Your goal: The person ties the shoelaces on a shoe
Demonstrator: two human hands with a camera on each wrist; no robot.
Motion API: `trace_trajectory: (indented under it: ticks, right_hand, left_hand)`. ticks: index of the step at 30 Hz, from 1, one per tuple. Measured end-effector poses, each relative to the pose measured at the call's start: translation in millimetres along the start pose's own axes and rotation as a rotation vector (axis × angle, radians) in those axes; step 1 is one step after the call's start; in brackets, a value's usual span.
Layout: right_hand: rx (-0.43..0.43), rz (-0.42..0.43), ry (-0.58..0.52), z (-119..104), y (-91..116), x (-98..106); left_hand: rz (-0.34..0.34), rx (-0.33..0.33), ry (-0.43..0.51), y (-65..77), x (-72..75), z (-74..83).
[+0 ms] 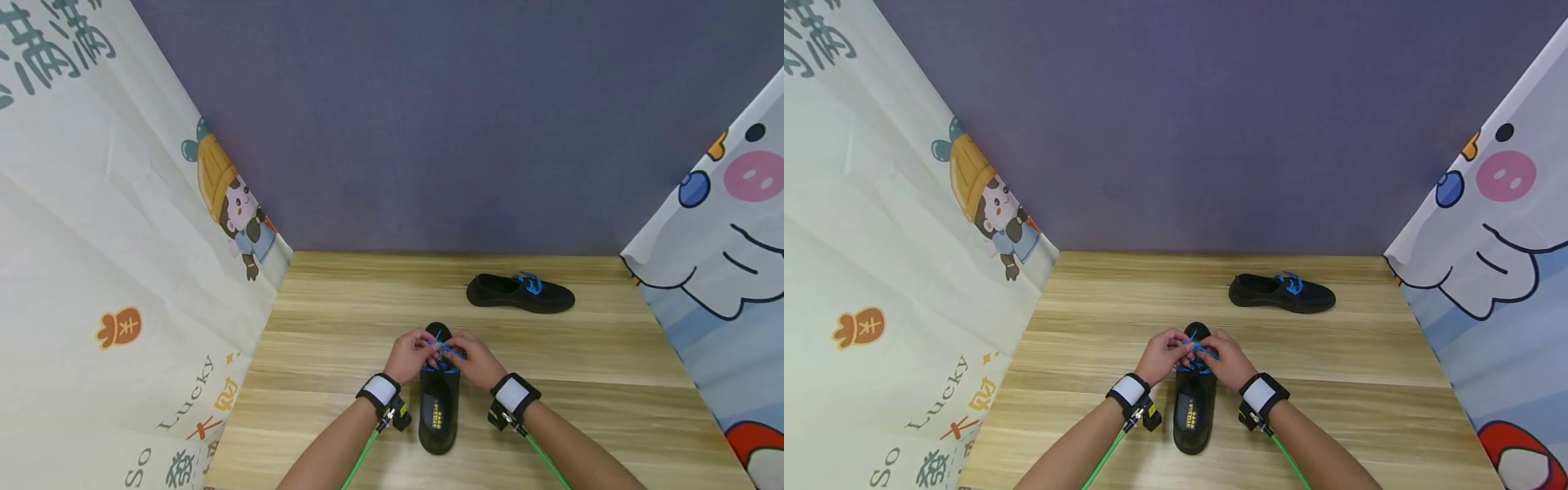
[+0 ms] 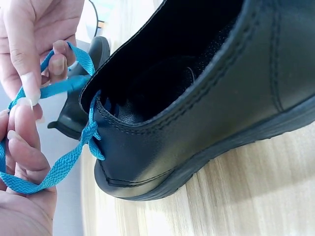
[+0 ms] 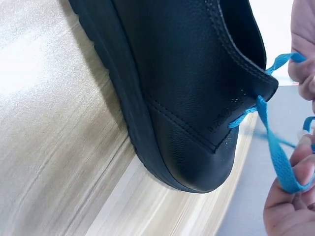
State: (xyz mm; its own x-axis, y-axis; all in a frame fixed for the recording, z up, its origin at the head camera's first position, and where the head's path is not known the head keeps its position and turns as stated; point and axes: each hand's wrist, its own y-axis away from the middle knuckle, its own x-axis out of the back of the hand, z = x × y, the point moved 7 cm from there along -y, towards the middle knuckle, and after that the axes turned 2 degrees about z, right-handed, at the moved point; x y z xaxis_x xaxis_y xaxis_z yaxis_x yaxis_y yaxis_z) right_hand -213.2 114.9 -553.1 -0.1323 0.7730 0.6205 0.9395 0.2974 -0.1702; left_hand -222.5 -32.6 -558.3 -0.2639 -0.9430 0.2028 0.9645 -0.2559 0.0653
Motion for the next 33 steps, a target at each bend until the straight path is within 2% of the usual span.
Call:
trace_trajectory:
  ticks: [4,13,20,25,33]
  right_hand:
    - [0.011,-0.009,-0.02,0,1,0]
    - [-0.151,-0.109,-0.075,7,3,-4]
    - [-0.197,-0.14,-0.148,9,5,-5]
    - [-0.188,-0.168,-0.156,11,6,-5]
    - [-0.114,-0.168,-0.104,9,8,0]
  left_hand:
    - [0.006,0.001,-0.001,0.2,-0.1,-1.4]
    - [0.011,-0.002,0.024,2.0,-1.7,-2.6]
    - [0.003,0.001,-0.004,0.9,-2.6,-5.8]
    - [-0.005,0.004,-0.003,0.7,-1.8,-6.1]
    - [-0.009,0.011,-0.021,2.4,1.2,-8.3]
